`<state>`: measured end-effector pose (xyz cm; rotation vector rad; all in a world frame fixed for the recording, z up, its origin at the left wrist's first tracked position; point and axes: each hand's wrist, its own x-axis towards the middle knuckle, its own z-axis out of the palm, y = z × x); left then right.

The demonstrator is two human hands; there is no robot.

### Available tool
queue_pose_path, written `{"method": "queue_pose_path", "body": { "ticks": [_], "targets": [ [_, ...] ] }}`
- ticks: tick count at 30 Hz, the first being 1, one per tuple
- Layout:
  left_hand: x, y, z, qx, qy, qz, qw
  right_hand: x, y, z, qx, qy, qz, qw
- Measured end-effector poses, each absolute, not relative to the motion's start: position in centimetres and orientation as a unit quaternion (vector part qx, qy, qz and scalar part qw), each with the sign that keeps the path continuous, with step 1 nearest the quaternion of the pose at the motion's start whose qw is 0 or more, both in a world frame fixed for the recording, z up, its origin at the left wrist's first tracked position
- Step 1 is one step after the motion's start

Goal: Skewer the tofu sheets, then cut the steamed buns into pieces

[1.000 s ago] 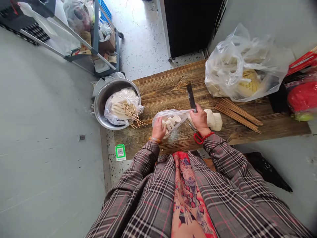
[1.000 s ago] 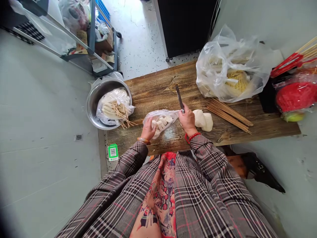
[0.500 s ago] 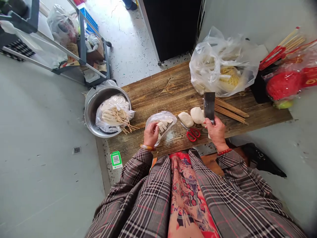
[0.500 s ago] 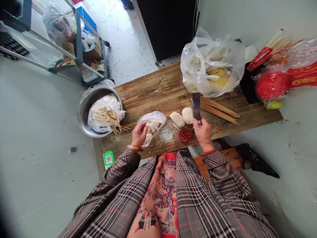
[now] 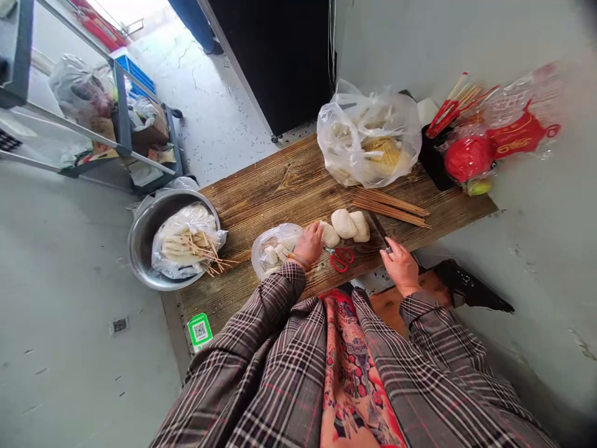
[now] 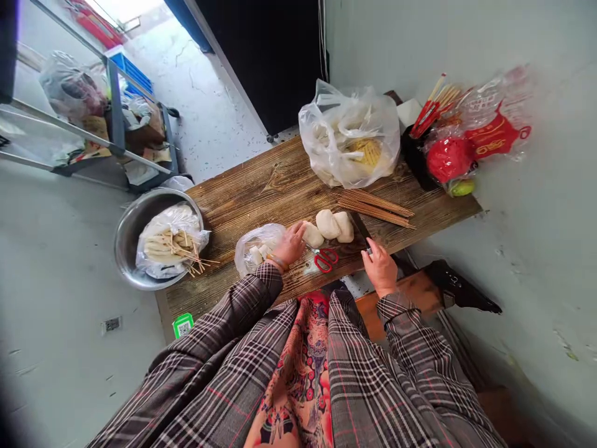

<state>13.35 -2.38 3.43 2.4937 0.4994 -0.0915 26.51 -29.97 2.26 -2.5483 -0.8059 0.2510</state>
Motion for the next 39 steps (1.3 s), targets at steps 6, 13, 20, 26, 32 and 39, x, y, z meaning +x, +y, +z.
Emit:
{"method": "queue_pose_path", "body": {
  "ticks": [6, 13, 20, 26, 32, 39],
  "targets": [
    [15.8, -1.2, 1.6, 0.942, 0.186, -0.102, 0.261, 27.1, -32.6, 0.1, -0.936, -0.303, 0.105, 0.147],
    [16.4, -0.5, 2.3, 0.944, 0.207, -0.125, 0.224, 28.7, -30.8, -1.8, -0.917, -0.340, 0.136, 0.156],
    [15.0, -1.4, 3.4, 0.939, 0.212, -0.120, 0.243, 29.1, -30.2, -2.5, -0.921, -0.337, 0.117, 0.154],
    [13.1, -3.4, 3.7, 0.914, 0.249, -0.090, 0.306, 28.0, -29.6, 0.0, -0.908, -0.369, 0.116, 0.163],
    [8.7, -4.4, 6.6, 0.613, 0.395, -0.010, 0.684, 22.0, -25.2, 0.7, -0.819, -0.508, 0.214, 0.162],
    [2.8, -5.1, 10.1, 0.403, 0.428, 0.095, 0.804, 20.2, -22.0, -0.2, -0.813, -0.506, 0.268, 0.104]
  ]
}}
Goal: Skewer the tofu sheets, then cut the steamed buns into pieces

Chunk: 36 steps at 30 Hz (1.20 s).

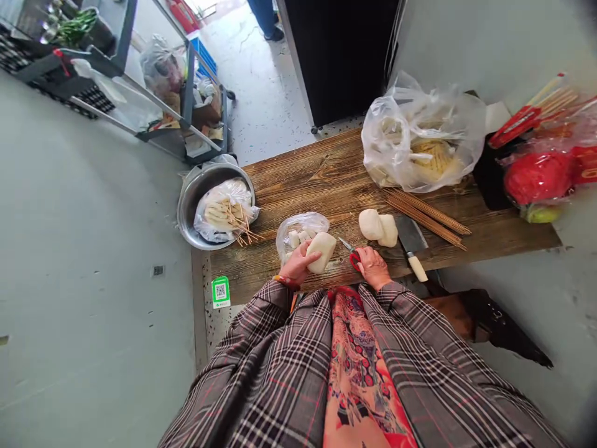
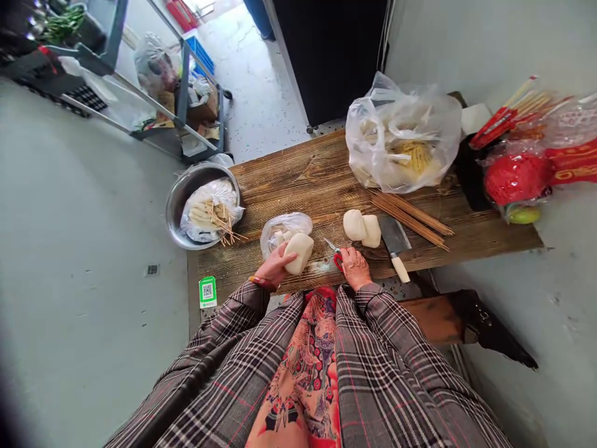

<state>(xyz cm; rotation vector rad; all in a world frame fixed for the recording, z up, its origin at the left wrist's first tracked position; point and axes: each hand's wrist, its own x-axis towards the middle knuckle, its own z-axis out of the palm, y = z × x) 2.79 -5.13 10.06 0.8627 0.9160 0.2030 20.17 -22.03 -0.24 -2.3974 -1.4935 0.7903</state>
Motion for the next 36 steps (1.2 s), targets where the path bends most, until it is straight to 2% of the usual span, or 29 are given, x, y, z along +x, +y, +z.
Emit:
{"method": "queue_pose_path", "body": {
  "ticks": [6, 11, 16, 20, 22, 26, 31, 36],
  "targets": [
    [-0.3, -5.6, 10.0, 0.316, 0.450, 0.191, 0.813, 21.1, -21.4, 0.0, -0.828, -0.464, 0.307, 0.076],
    [-1.8, -5.4, 9.8, 0.291, 0.467, 0.189, 0.814, 22.0, -22.9, 0.1, -0.816, -0.411, 0.389, 0.116],
    [-2.7, -5.0, 9.4, 0.298, 0.502, 0.197, 0.788, 21.3, -24.9, 2.0, -0.753, -0.383, 0.489, 0.219],
    [-3.1, -4.6, 9.3, 0.309, 0.513, 0.173, 0.782, 19.6, -24.2, 4.8, -0.627, -0.310, 0.601, 0.387],
    [-3.2, -4.4, 9.5, 0.315, 0.509, 0.169, 0.783, 18.8, -23.0, 6.1, -0.565, -0.287, 0.639, 0.436],
    [-3.5, -4.0, 10.1, 0.324, 0.493, 0.176, 0.788, 17.8, -20.7, 7.8, -0.552, -0.354, 0.619, 0.432],
    [-4.1, -3.8, 10.6, 0.339, 0.516, 0.157, 0.771, 17.1, -19.1, 9.1, -0.607, -0.506, 0.483, 0.376],
    [-4.6, -2.8, 10.5, 0.359, 0.519, 0.158, 0.759, 16.6, -18.1, 9.9, -0.588, -0.592, 0.442, 0.330]
  ]
}}
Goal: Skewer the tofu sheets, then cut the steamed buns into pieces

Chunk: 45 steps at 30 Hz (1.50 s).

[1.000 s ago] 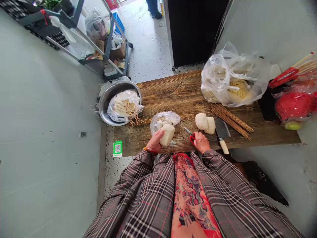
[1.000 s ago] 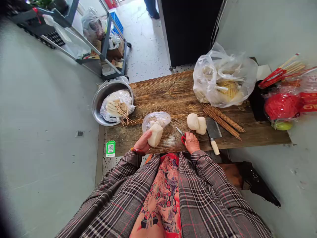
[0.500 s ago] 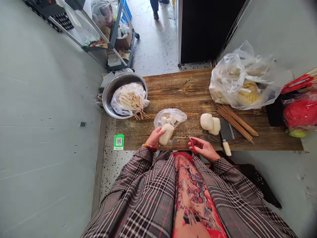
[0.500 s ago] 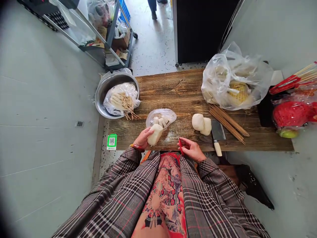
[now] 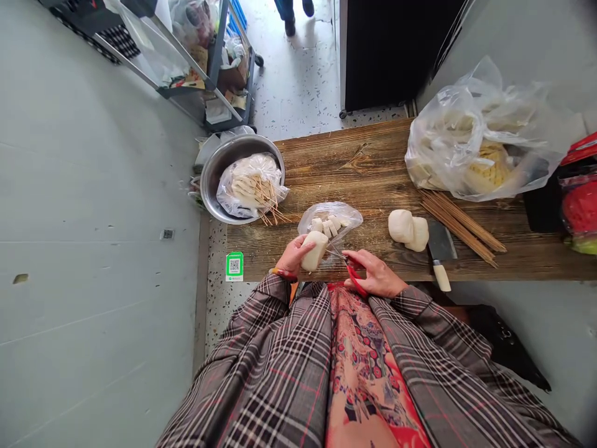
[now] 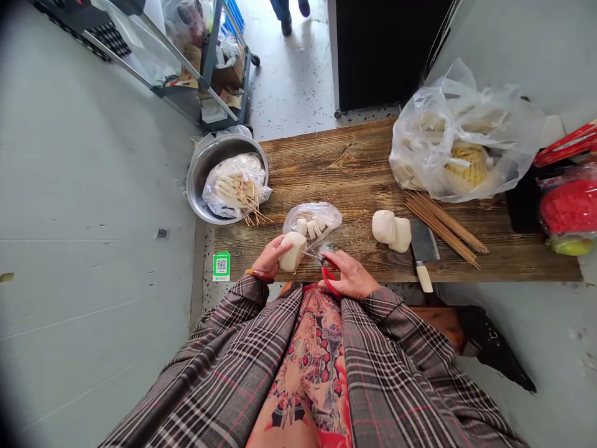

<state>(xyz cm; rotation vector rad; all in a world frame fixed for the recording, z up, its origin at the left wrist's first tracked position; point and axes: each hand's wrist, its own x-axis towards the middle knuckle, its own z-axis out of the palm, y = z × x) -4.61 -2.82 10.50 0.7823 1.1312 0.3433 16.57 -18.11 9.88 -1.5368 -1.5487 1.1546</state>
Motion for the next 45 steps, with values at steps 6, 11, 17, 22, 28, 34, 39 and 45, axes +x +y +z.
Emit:
{"method": "queue_pose_path", "body": {
  "ticks": [6, 11, 17, 22, 28, 34, 39, 45],
  "targets": [
    [-5.0, -1.8, 10.3, 0.370, 0.507, 0.142, 0.765, 16.2, -17.0, 9.7, -0.590, -0.594, 0.440, 0.325],
    [-4.8, -1.6, 10.4, 0.402, 0.498, 0.115, 0.760, 16.0, -16.2, 9.4, -0.599, -0.582, 0.451, 0.316],
    [-4.6, -1.2, 10.6, 0.413, 0.482, 0.102, 0.765, 15.9, -15.4, 9.2, -0.608, -0.566, 0.466, 0.305],
    [-4.7, -1.1, 10.2, 0.434, 0.472, 0.099, 0.761, 15.9, -14.6, 8.9, -0.603, -0.565, 0.484, 0.287],
    [-4.7, -1.0, 9.8, 0.431, 0.461, 0.103, 0.769, 16.0, -13.9, 8.9, -0.604, -0.569, 0.493, 0.262],
    [-4.5, -0.5, 9.6, 0.443, 0.463, 0.087, 0.763, 16.0, -13.3, 9.0, -0.606, -0.563, 0.501, 0.256],
    [-4.3, -0.1, 9.3, 0.433, 0.460, 0.084, 0.770, 15.9, -12.9, 8.5, -0.612, -0.557, 0.494, 0.266],
    [-4.0, 0.2, 9.1, 0.434, 0.460, 0.079, 0.770, 16.1, -13.0, 7.4, -0.597, -0.535, 0.509, 0.314]
  ]
}}
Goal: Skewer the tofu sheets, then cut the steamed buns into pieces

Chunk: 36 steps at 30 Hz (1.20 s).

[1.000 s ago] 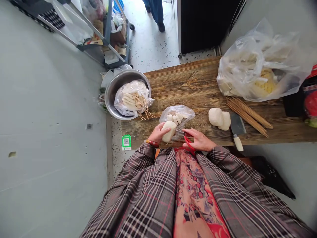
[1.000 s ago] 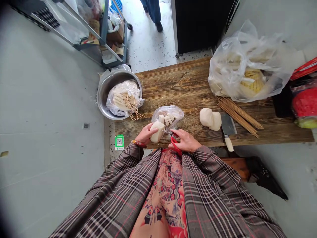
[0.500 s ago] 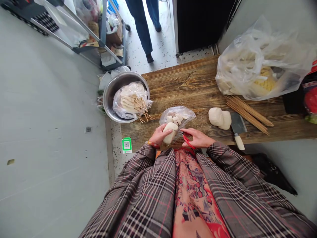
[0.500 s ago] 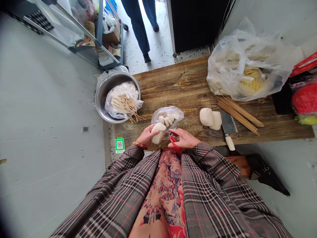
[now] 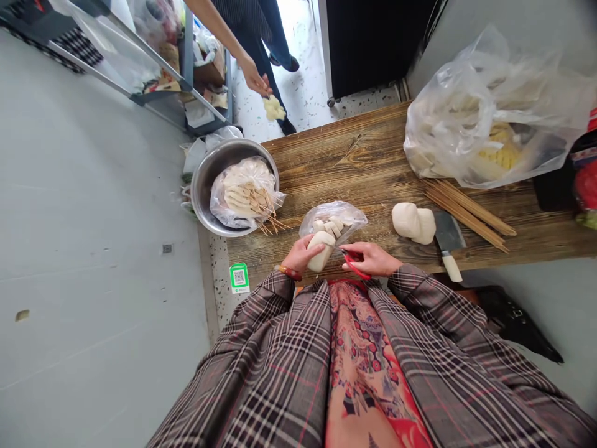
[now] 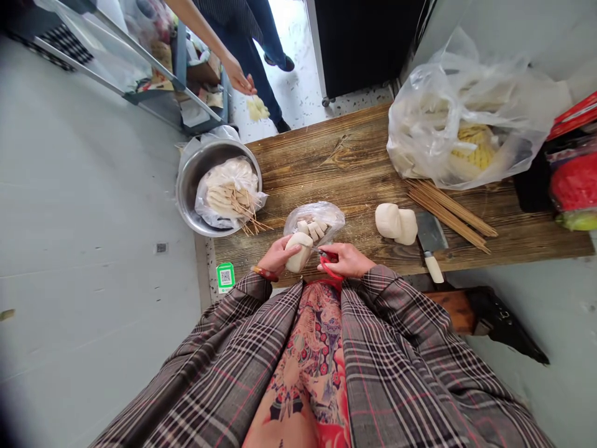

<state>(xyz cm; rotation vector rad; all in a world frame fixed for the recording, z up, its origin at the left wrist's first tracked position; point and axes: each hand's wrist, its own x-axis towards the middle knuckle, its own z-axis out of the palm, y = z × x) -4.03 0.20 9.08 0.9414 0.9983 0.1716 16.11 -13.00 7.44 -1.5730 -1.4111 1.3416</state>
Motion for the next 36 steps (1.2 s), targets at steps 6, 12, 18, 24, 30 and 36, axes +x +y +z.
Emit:
{"method": "queue_pose_path", "body": {
  "ticks": [6, 12, 18, 24, 30, 36],
  "targets": [
    [-3.7, 0.5, 9.0, 0.418, 0.458, 0.067, 0.782, 16.2, -13.2, 6.8, -0.592, -0.515, 0.510, 0.353],
    [-3.8, 0.7, 8.5, 0.417, 0.465, 0.060, 0.779, 15.9, -13.6, 6.6, -0.603, -0.506, 0.493, 0.371],
    [-3.8, 1.0, 8.7, 0.391, 0.439, 0.060, 0.807, 15.9, -14.1, 6.5, -0.614, -0.506, 0.476, 0.373],
    [-3.8, 1.2, 8.6, 0.377, 0.432, 0.033, 0.818, 16.1, -14.4, 6.9, -0.626, -0.502, 0.480, 0.354],
    [-3.7, 0.9, 8.5, 0.380, 0.434, 0.037, 0.816, 16.3, -14.1, 7.3, -0.619, -0.517, 0.496, 0.322],
    [-3.6, 0.8, 8.3, 0.420, 0.429, 0.022, 0.800, 16.1, -12.9, 7.0, -0.617, -0.525, 0.492, 0.318]
  ]
}}
